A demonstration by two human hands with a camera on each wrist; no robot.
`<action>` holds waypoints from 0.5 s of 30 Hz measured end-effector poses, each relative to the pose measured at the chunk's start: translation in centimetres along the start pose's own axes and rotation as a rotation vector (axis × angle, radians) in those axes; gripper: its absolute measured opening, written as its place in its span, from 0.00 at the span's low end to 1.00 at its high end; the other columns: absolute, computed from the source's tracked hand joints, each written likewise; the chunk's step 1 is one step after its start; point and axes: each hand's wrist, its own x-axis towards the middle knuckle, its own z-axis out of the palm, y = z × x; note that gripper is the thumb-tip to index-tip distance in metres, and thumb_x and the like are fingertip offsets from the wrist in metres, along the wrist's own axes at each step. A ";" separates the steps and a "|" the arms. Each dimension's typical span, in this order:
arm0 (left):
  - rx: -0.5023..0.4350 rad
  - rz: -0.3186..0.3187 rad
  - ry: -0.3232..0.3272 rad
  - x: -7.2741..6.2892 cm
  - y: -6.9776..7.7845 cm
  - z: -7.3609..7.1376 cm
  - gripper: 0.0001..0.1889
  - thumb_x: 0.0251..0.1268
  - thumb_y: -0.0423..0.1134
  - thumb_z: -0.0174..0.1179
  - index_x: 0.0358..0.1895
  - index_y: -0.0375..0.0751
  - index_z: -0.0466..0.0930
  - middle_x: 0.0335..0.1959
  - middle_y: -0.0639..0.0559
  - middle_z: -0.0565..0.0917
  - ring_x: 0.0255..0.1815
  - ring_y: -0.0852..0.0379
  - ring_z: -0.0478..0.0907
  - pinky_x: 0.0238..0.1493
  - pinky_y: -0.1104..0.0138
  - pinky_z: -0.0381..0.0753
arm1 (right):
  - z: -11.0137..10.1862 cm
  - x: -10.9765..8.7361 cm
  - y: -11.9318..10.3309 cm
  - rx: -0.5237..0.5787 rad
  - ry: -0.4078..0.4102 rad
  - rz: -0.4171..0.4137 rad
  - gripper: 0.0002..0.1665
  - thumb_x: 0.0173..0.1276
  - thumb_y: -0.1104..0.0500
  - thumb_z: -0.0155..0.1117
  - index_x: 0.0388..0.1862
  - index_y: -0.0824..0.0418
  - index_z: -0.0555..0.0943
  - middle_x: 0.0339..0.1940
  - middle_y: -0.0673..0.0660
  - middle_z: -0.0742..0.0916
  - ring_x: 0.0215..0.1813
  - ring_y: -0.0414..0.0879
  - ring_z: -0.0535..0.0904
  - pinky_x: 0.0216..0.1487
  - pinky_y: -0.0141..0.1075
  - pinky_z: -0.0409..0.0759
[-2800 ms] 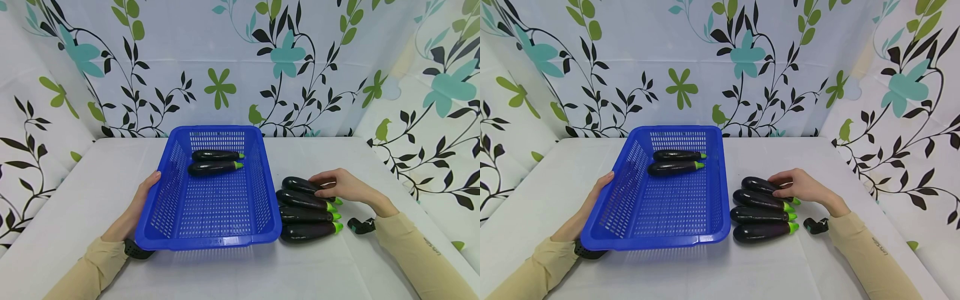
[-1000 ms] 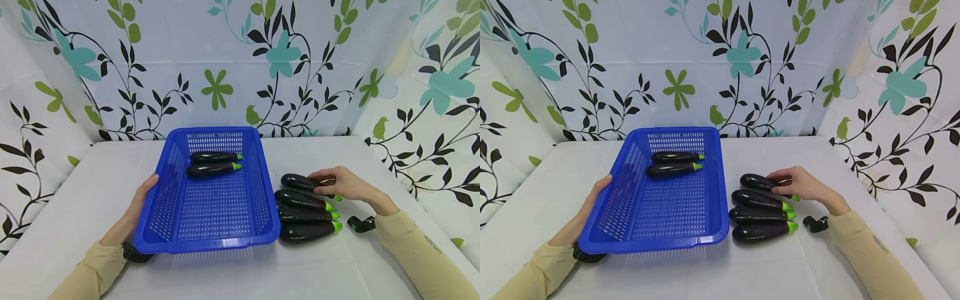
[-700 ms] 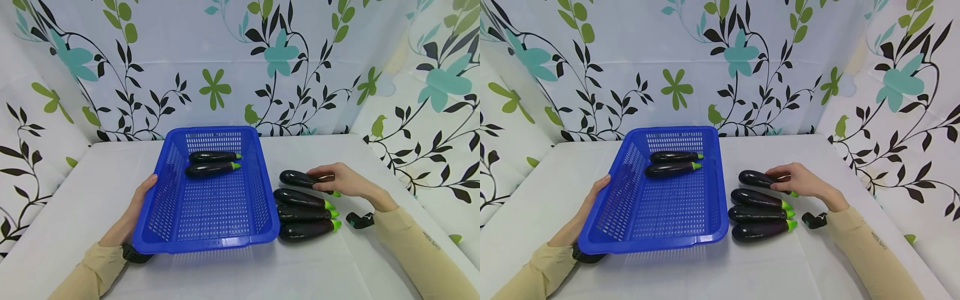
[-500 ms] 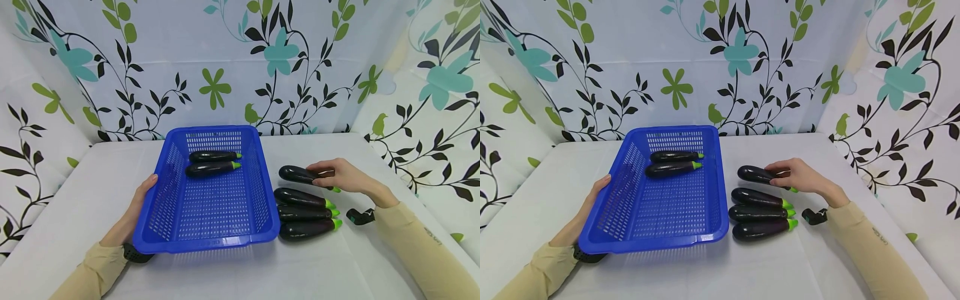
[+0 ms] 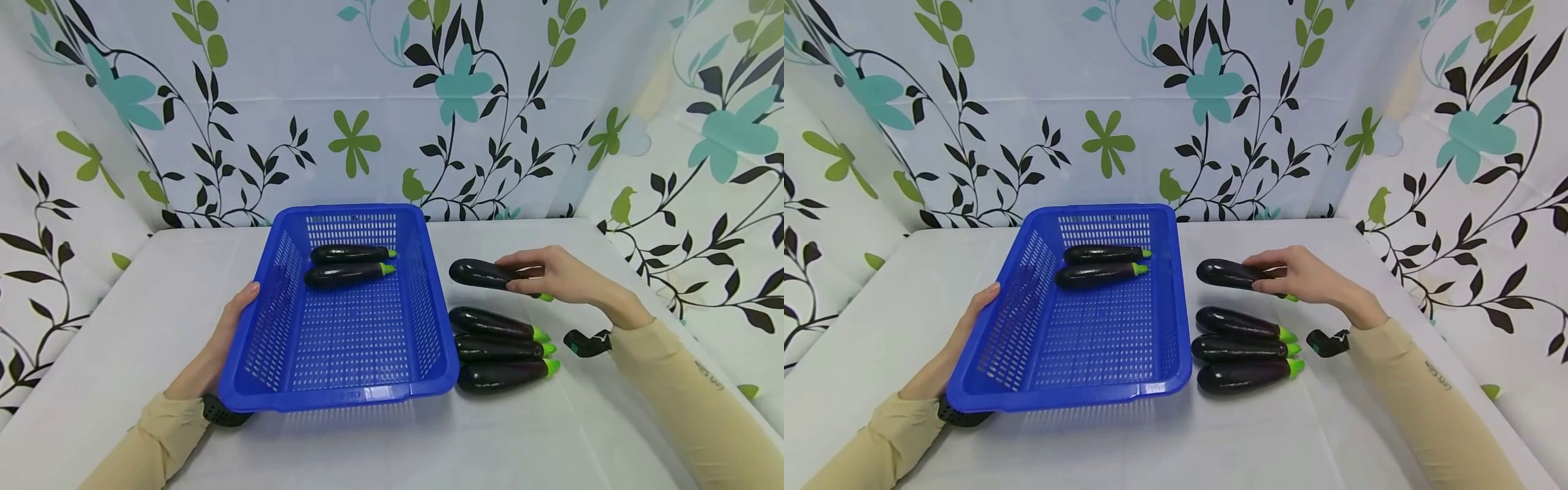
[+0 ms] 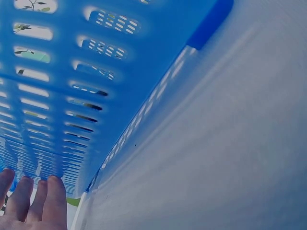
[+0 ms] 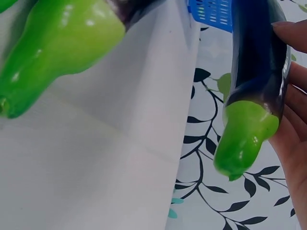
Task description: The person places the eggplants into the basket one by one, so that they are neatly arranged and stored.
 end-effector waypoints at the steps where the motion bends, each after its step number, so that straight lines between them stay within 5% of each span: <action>1: -0.001 0.000 0.004 0.0 0.0 0.0 0.36 0.73 0.67 0.28 0.81 0.67 0.32 0.72 0.39 0.56 0.62 0.47 0.69 0.54 0.50 0.75 | -0.1 0.1 -0.1 0.001 0.001 -0.001 0.23 0.68 0.60 0.69 0.61 0.61 0.81 0.58 0.59 0.85 0.50 0.46 0.85 0.49 0.28 0.81; 15: -0.013 0.011 -0.001 0.0 -0.1 0.0 0.37 0.73 0.67 0.29 0.81 0.63 0.33 0.66 0.40 0.61 0.58 0.47 0.71 0.52 0.49 0.77 | -1.6 1.2 -2.4 -0.092 0.009 -0.028 0.23 0.69 0.57 0.69 0.62 0.57 0.81 0.56 0.57 0.85 0.46 0.48 0.84 0.39 0.33 0.82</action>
